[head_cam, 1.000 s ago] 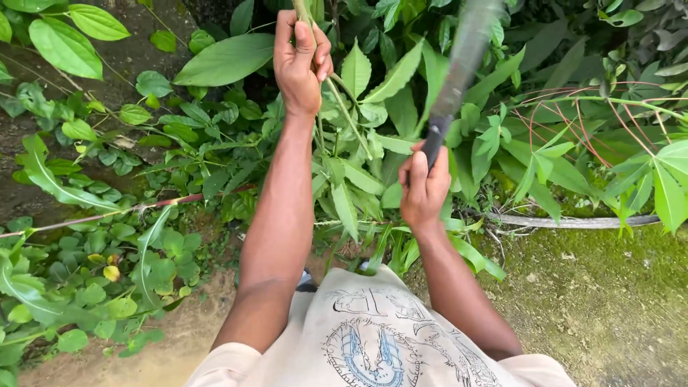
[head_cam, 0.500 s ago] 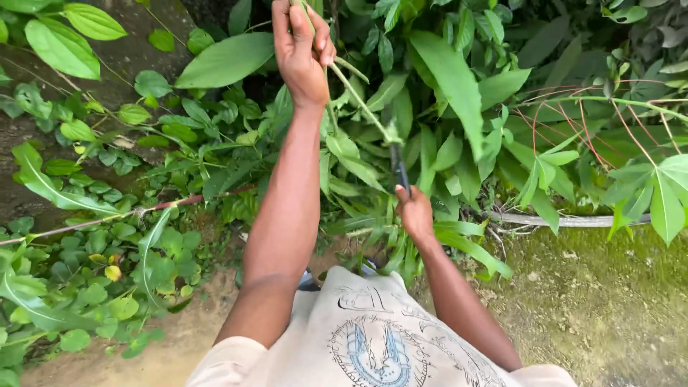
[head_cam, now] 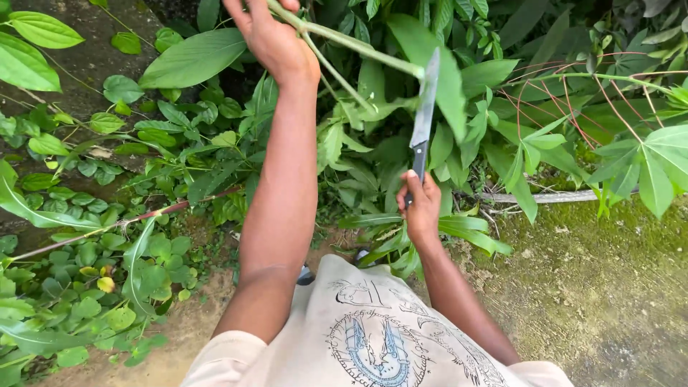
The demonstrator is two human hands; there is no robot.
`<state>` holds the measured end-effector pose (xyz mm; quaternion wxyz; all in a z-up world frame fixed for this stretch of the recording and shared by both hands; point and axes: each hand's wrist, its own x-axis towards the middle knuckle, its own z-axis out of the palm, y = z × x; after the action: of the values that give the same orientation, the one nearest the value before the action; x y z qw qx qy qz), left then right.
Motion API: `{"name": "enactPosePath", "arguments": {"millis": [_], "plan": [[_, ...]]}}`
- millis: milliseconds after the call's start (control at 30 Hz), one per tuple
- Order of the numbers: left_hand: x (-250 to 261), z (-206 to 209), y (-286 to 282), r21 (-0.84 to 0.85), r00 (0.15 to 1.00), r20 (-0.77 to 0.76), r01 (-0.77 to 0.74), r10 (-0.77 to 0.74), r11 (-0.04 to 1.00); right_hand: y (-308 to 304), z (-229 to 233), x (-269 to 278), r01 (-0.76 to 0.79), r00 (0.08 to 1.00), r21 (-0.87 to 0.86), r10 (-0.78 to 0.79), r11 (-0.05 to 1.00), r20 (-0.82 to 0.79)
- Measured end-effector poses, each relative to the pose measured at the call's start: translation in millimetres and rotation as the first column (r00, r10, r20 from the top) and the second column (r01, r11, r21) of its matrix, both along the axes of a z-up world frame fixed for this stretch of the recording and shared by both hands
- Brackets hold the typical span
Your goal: Harvesting various leaves and stems from garden plants using a knife.
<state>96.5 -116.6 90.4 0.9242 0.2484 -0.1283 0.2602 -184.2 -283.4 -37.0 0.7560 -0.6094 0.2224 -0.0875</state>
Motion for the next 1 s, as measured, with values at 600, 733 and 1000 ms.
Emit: {"name": "enactPosePath", "arguments": {"millis": [600, 733, 1000], "plan": [[11.8, -23.5, 22.3, -0.05, 0.997, -0.019, -0.075, 0.074, 0.996, 26.5, -49.5, 37.2, -0.448, 0.89, -0.847, 0.056, 0.286, -0.452], [-7.1, -15.1, 22.2, 0.006, 0.998, -0.064, -0.014, 0.014, 1.0, 39.5, -39.1, 19.9, -0.475, 0.874, -0.782, 0.11, 0.403, -0.474], [-3.4, -12.3, 34.0, -0.08, 0.996, 0.057, 0.075, -0.071, 0.994, 15.1, -47.2, 13.0, -0.548, 0.818, -0.734, 0.075, 0.4, -0.57]]}}
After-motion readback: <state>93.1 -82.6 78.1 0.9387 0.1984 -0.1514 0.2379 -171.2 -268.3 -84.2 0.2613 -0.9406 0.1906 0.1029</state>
